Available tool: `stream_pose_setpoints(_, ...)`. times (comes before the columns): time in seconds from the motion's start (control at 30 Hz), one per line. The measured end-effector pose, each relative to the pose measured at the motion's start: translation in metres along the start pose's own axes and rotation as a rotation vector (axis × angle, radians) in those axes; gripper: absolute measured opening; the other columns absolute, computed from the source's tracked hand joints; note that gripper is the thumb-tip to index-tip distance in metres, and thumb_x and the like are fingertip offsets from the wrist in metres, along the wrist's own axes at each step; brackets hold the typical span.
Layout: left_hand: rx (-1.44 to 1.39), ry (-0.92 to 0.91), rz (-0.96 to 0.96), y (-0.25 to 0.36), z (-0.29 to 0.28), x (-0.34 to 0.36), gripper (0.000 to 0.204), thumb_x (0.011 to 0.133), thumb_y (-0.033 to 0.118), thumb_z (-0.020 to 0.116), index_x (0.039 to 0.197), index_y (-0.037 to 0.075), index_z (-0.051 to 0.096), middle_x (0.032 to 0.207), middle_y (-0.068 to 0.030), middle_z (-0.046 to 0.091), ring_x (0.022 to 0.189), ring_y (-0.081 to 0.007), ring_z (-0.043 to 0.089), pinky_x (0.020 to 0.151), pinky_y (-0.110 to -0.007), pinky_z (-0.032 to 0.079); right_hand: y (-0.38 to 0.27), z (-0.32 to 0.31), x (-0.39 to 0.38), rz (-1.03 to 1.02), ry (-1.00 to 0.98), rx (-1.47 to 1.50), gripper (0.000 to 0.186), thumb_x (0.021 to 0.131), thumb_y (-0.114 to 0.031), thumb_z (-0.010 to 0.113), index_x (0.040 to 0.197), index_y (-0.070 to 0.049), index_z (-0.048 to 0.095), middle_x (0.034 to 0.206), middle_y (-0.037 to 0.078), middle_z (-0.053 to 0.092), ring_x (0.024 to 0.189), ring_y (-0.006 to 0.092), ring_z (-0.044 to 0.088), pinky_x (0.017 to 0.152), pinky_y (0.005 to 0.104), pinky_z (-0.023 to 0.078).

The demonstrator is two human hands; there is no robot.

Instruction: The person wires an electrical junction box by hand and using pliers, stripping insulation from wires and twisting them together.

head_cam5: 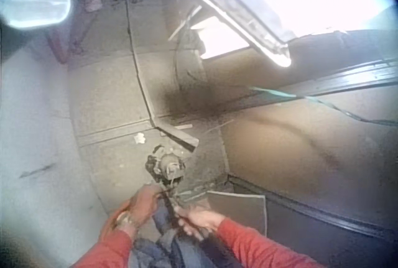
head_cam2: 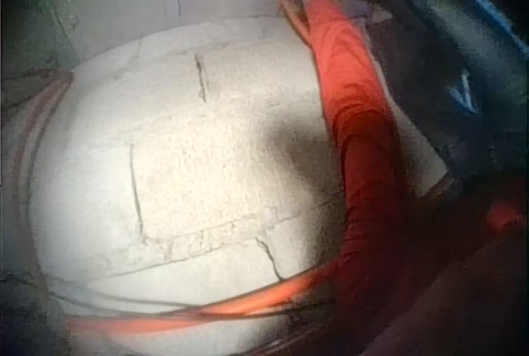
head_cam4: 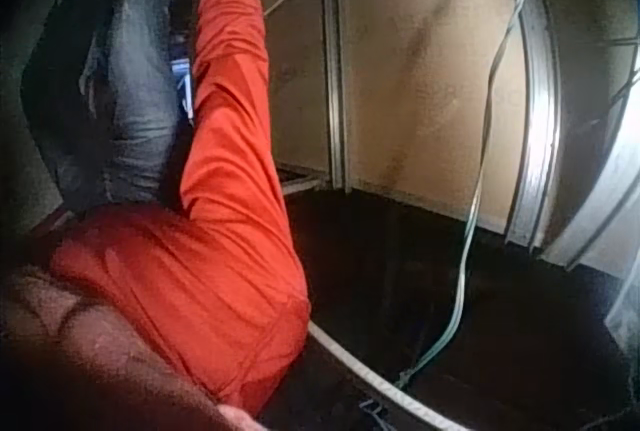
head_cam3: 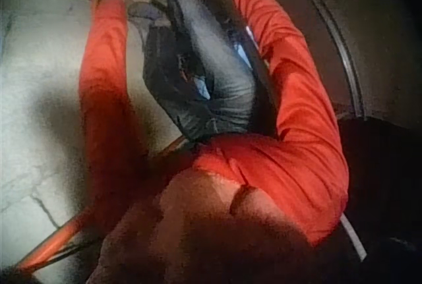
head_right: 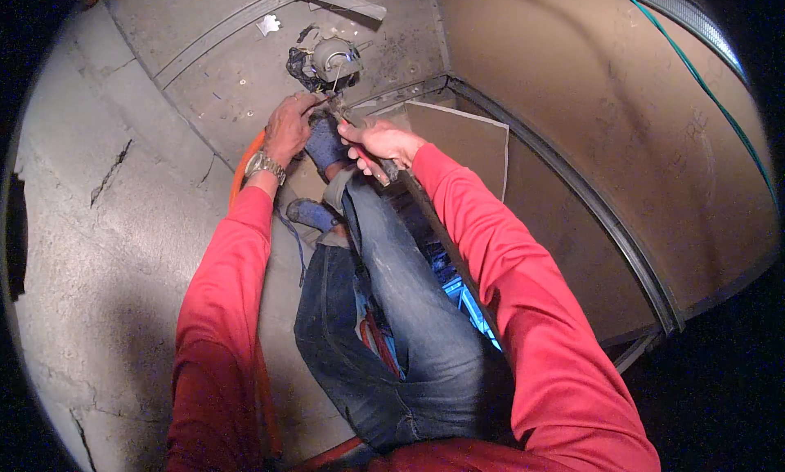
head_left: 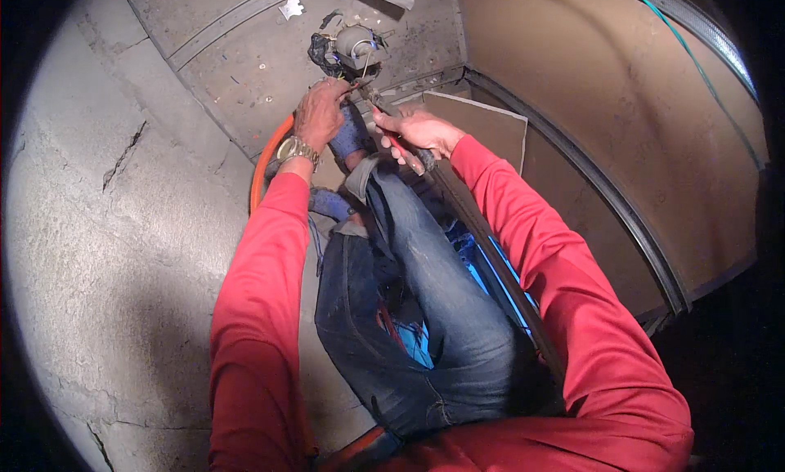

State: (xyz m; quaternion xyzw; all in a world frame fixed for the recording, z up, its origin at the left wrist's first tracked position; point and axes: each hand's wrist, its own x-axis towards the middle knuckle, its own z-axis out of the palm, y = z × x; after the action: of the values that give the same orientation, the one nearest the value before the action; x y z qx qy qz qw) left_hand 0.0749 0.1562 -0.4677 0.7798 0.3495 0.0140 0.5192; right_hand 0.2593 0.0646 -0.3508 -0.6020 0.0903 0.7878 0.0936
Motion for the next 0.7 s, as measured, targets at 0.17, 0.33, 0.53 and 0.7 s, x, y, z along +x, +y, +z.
stream_pose_setpoints(0.17, 0.01, -0.002, -0.084, -0.007, 0.006, -0.005, 0.023, 0.089, 0.003, 0.058, 0.108, 0.007, 0.07, 0.097, -0.0204, 0.067, 0.098, -0.0401, 0.063, 0.085, -0.05, 0.05, 0.005, 0.016, 0.003, -0.096, 0.133, -0.113, 0.035, 0.103, -0.04, 0.055, 0.102, -0.005, 0.057, 0.065, 0.004, 0.057, 0.045, 0.0142, 0.053, 0.035, 0.032, 0.043)
stream_pose_setpoints(0.33, -0.327, 0.019, -0.287, 0.002, 0.007, -0.005, 0.025, 0.09, 0.006, 0.062, 0.114, 0.003, 0.069, 0.107, -0.0241, 0.07, 0.102, -0.0396, 0.067, 0.089, -0.042, 0.052, 0.02, 0.013, 0.019, -0.231, 0.26, -0.248, 0.038, 0.102, -0.041, 0.058, 0.109, -0.004, 0.056, 0.073, 0.004, 0.055, 0.055, 0.0129, 0.054, 0.049, 0.031, 0.046)
stream_pose_setpoints(0.53, -0.254, -0.082, -0.331, -0.001, 0.002, -0.003, 0.028, 0.091, 0.01, 0.064, 0.117, 0.001, 0.069, 0.106, -0.0227, 0.072, 0.099, -0.0355, 0.07, 0.089, -0.042, 0.053, 0.029, 0.017, 0.029, -0.214, 0.233, -0.169, 0.039, 0.102, -0.042, 0.059, 0.108, -0.004, 0.056, 0.077, 0.004, 0.055, 0.056, 0.0121, 0.052, 0.05, 0.0298, 0.044)
stream_pose_setpoints(0.7, -0.327, -0.034, -0.328, -0.014, 0.01, -0.008, 0.026, 0.091, 0.009, 0.064, 0.115, 0.001, 0.07, 0.101, -0.0212, 0.074, 0.096, -0.0333, 0.071, 0.086, -0.041, 0.053, 0.03, 0.014, 0.032, -0.31, 0.25, -0.323, 0.043, 0.101, -0.044, 0.057, 0.112, -0.003, 0.057, 0.08, 0.005, 0.057, 0.062, 0.014, 0.054, 0.057, 0.0319, 0.046)
